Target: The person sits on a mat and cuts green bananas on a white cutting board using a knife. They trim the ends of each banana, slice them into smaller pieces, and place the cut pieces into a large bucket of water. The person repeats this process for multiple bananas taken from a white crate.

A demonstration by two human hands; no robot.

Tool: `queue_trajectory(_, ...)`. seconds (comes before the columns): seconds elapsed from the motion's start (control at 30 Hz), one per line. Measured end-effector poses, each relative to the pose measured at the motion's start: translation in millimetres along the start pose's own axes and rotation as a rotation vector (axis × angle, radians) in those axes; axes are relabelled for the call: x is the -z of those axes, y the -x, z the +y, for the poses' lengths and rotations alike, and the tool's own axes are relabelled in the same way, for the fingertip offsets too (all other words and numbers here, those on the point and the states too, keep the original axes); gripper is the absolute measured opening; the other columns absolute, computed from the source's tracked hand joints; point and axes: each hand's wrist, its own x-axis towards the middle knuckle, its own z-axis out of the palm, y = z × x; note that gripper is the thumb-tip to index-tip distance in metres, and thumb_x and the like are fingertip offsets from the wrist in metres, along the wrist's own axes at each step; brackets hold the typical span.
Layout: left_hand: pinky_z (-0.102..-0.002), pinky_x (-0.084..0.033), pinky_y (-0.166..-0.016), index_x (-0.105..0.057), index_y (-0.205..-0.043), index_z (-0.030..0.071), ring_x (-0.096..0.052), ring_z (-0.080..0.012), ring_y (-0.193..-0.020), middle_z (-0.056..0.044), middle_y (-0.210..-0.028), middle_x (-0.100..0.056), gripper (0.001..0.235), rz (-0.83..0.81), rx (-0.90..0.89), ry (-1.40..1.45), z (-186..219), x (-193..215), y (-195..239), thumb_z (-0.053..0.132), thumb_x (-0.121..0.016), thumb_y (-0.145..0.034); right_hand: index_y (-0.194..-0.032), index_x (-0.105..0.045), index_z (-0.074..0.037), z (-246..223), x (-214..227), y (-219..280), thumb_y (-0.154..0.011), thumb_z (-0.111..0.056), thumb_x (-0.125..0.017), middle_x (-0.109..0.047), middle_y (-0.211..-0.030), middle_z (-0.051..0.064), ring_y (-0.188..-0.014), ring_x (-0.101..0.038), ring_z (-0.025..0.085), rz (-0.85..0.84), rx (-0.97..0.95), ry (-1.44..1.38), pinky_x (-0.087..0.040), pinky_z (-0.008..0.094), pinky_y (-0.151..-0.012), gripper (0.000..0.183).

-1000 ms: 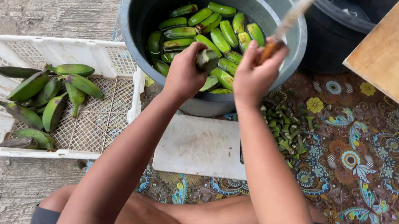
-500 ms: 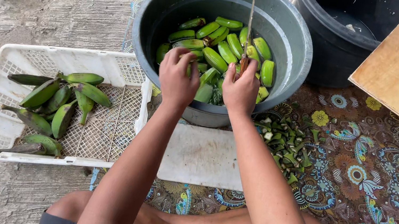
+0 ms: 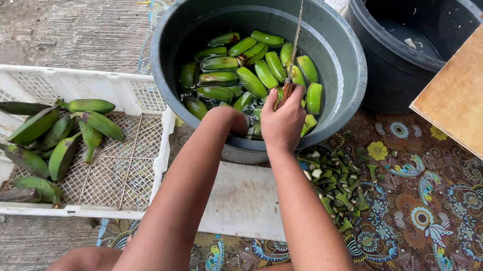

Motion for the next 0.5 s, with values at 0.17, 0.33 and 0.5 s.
queue_trajectory(0.17, -0.049, -0.053, -0.085, -0.069, -0.108, 0.019, -0.066, -0.0314, -0.1, -0.009, -0.104, -0.069, 0.035, 0.491, -0.002, 0.18, 8, 16, 23, 0.022, -0.056, -0.076, -0.101, -0.05, -0.012, 2, -1, -2, -0.088, -0.023, -0.057, -0.066, -0.066, 0.017, -0.069, -0.07, 0.036, 0.002, -0.002, -0.032, -0.056, 0.049, -0.06, 0.019)
queue_trajectory(0.33, -0.045, -0.053, -0.075, -0.072, -0.098, 0.01, -0.067, -0.0335, -0.083, -0.012, -0.087, -0.07, 0.021, 1.401, -0.316, 0.42, -33, 34, 82, 0.01, -0.059, -0.082, -0.1, -0.051, -0.011, -1, 3, -1, -0.088, -0.023, -0.059, -0.066, -0.066, 0.016, -0.07, -0.07, 0.036, 0.005, 0.026, -0.014, -0.056, 0.048, -0.06, 0.019)
queue_trajectory(0.5, -0.042, -0.05, -0.066, -0.07, -0.095, 0.003, -0.065, -0.0341, -0.07, -0.015, -0.073, -0.064, 0.014, 1.779, -0.177, 0.525, -124, 7, 114, 0.004, -0.06, -0.084, -0.103, -0.047, -0.01, 1, -3, -1, -0.088, -0.023, -0.058, -0.065, -0.07, 0.019, -0.073, -0.069, 0.039, -0.153, 0.046, 0.12, -0.055, 0.053, -0.062, 0.023)
